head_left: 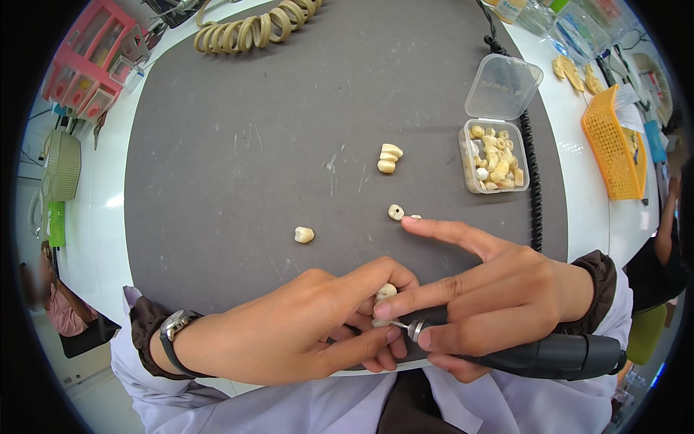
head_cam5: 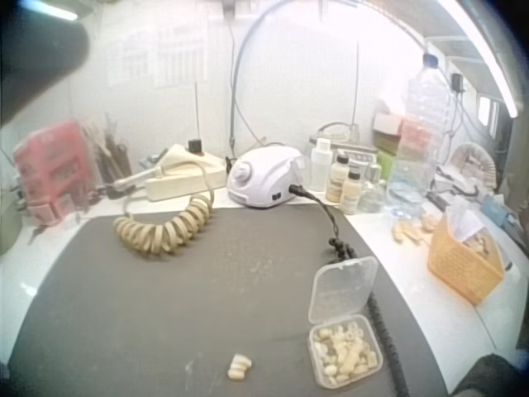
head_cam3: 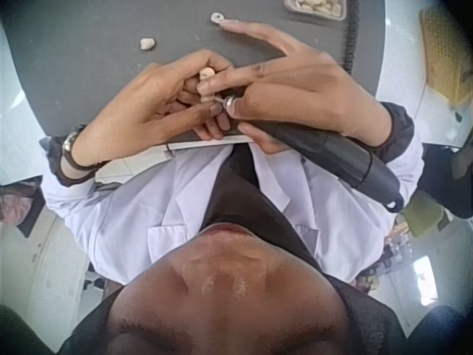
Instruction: The person uses a rotary tool to polish and refine a dental bridge over a work mat, holding the prosthesis by hand and applying the tool to various surfaces while other dental components are visible in a container nearby.
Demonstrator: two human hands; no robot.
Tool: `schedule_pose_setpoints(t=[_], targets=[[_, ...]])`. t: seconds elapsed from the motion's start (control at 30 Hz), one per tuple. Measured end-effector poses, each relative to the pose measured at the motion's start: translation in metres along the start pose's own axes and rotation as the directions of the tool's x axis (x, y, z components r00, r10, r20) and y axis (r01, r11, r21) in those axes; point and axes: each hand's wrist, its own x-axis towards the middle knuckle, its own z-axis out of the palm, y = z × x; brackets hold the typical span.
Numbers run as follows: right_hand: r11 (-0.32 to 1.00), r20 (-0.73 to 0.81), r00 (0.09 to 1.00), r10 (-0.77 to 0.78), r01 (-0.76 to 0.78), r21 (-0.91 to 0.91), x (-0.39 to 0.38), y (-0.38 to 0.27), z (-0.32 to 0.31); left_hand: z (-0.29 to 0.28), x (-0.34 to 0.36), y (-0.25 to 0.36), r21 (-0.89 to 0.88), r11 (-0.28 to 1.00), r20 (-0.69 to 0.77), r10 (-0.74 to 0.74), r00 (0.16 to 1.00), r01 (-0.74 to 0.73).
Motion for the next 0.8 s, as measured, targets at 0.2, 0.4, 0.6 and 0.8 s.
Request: schedule_pose_setpoints(t=[0.2,0.4,0.6,0.8], targets=[[1.0,-0.046,0.999,0.003,-0.003,0.014,0.0,0.0,0.0,0.0,0.0,0.0,-0.003,1.0,-0.003,0.002,1.0,-0.002],[1.0,-0.072,0.997,0.018,-0.017,0.003,0.003,-0.003,-0.009,0.0,0.0,-0.001,-0.027,0.999,0.003,0.021,1.0,-0.021],[0.995,-0.251,0.967,0.044,-0.064,-0.071,0.002,-0.006,0.0,0.001,0.0,-0.004,-0.07,0.997,-0.016,0.038,0.999,-0.039],[0.987,-0.357,0.93,0.085,-0.129,-0.1,-0.001,0.002,0.0,0.0,-0.001,0.001,-0.136,0.991,0.0,0.007,1.0,-0.007]])
